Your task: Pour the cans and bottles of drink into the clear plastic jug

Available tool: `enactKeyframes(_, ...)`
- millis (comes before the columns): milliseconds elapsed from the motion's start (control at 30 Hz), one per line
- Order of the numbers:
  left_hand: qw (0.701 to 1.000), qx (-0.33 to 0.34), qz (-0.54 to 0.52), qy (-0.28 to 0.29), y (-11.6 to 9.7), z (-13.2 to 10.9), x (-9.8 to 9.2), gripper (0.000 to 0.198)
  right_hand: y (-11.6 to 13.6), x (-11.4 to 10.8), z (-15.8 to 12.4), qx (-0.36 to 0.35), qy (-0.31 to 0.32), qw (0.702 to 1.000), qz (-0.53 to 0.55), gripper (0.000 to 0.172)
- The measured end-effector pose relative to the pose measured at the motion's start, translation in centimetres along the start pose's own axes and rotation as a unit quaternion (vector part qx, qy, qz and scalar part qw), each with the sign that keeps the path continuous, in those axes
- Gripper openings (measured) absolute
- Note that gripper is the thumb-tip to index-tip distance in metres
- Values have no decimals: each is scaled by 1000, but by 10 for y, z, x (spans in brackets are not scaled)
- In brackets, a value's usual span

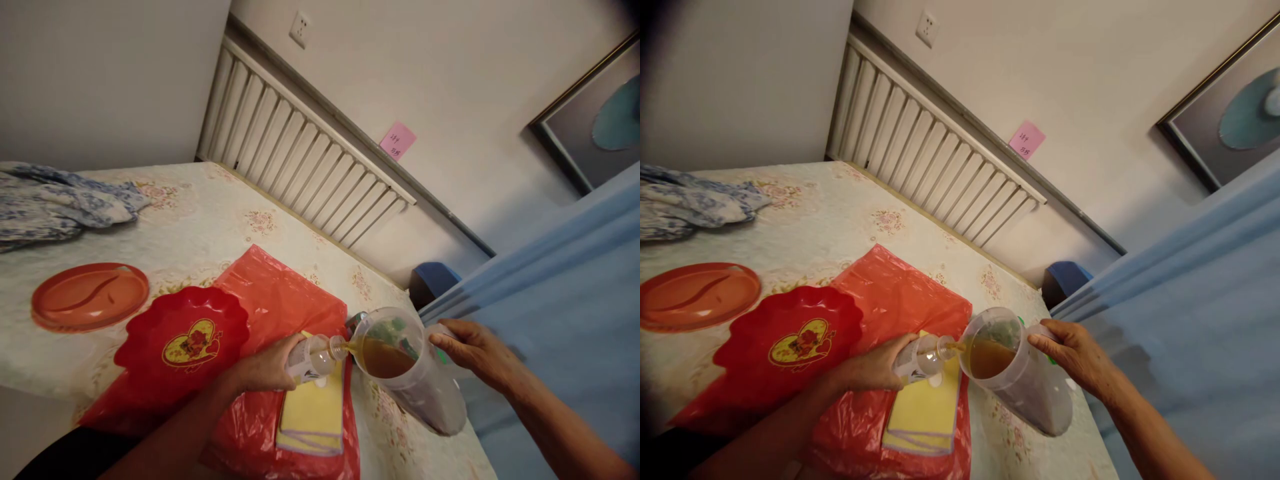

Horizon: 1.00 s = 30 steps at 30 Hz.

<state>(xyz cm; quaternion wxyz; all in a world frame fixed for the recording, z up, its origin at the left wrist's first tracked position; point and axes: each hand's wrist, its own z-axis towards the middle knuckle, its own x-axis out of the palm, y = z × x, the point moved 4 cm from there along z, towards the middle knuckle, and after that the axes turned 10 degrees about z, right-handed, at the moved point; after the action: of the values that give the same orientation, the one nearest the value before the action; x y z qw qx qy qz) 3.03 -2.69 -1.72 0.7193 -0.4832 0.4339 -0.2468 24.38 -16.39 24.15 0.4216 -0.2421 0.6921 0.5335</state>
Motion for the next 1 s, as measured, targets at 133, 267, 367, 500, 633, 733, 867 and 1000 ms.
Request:
enactKeyframes(133, 1000, 0, -2, 1, -1, 0, 0, 66, 4, 2, 0, 6, 1, 1000, 2, 59)
enactKeyframes(267, 1000, -2, -4, 1, -2, 0, -1, 66, 3, 2, 1, 3, 1, 1000, -2, 58)
enactKeyframes(367, 1000, -4, -2, 2, -2, 0, -1, 66, -2, 3, 2, 3, 1, 1000, -3, 58)
enactKeyframes(500, 1000, -13, 14, -2, 0, 0, 0, 68, -6, 8, 0, 12, 2, 1000, 14, 57)
enactKeyframes(633, 1000, -14, 21, -2, 0, -1, 0, 69, -15, 16, -3, 27, 2, 998, 61, 59)
enactKeyframes(733, 1000, -17, 16, -3, -3, -2, -1, 67, -31, 23, -5, 32, -5, 995, 98, 58)
enactKeyframes(867, 1000, -4, -3, -7, -7, -4, -1, 67, -56, 31, -7, 21, -24, 983, 179, 58)
enactKeyframes(1000, 999, -25, -24, 26, -6, -9, 4, 71, -68, 35, -7, 10, -63, 955, 289, 59)
